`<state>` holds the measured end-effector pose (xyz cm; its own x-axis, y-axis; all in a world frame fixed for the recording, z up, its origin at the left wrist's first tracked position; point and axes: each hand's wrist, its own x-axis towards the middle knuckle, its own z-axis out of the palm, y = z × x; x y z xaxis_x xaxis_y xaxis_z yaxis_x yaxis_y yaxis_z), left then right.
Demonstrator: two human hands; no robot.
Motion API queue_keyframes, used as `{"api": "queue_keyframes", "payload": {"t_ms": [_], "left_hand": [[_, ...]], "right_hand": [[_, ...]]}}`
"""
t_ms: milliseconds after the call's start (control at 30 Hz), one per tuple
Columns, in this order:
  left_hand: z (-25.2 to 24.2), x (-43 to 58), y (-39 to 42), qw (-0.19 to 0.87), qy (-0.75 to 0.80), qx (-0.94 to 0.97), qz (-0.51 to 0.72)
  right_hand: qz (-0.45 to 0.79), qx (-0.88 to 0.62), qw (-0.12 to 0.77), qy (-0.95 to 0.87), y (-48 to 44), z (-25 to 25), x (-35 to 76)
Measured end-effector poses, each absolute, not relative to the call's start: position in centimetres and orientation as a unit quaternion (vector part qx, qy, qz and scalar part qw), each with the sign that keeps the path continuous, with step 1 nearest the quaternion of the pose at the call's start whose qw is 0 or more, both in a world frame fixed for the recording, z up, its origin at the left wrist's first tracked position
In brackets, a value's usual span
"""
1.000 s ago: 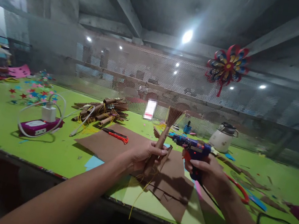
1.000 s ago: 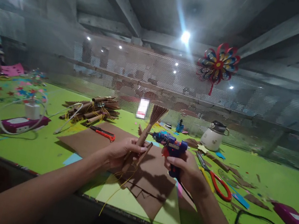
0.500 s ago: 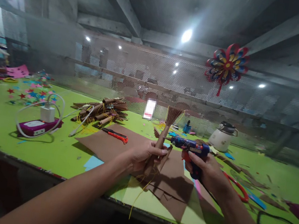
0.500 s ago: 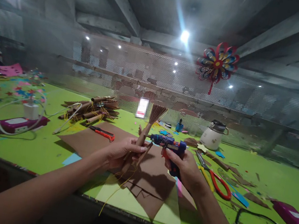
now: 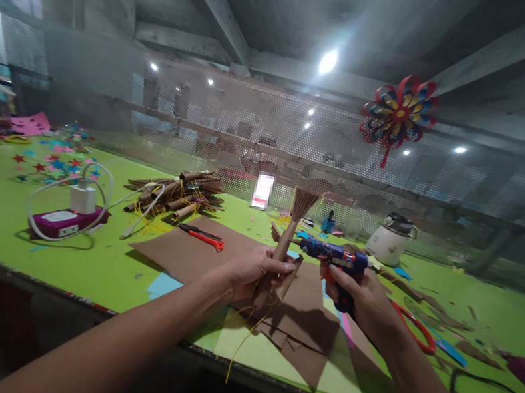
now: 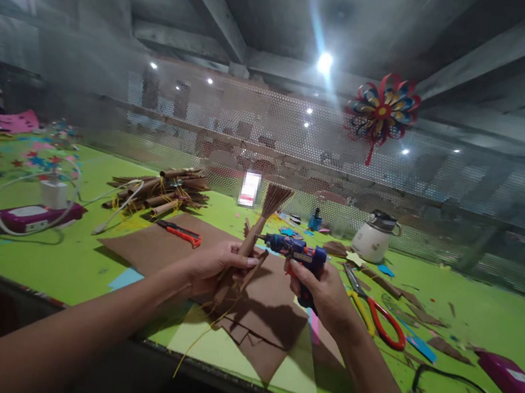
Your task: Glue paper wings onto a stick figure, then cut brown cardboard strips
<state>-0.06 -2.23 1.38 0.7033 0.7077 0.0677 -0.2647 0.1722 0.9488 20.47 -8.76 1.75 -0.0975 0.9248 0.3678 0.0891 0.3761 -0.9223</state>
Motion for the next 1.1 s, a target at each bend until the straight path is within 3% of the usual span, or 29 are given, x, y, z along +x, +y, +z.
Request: {"api": "queue_keyframes", "payload": {"t_ms": [633, 1100], "left_hand": [[1.4, -0.3, -1.8, 0.753, 0.182, 0.542, 0.327], [1.4, -0.1, -1.8, 0.759, 0.189, 0.531, 0.327]], "right_hand": [[0.475, -0.36, 0.551, -0.584, -9.0, 1.6, 20.9], [0.448, -0.389, 0.518, -0.616, -8.8, 1.2, 21.0]]}}
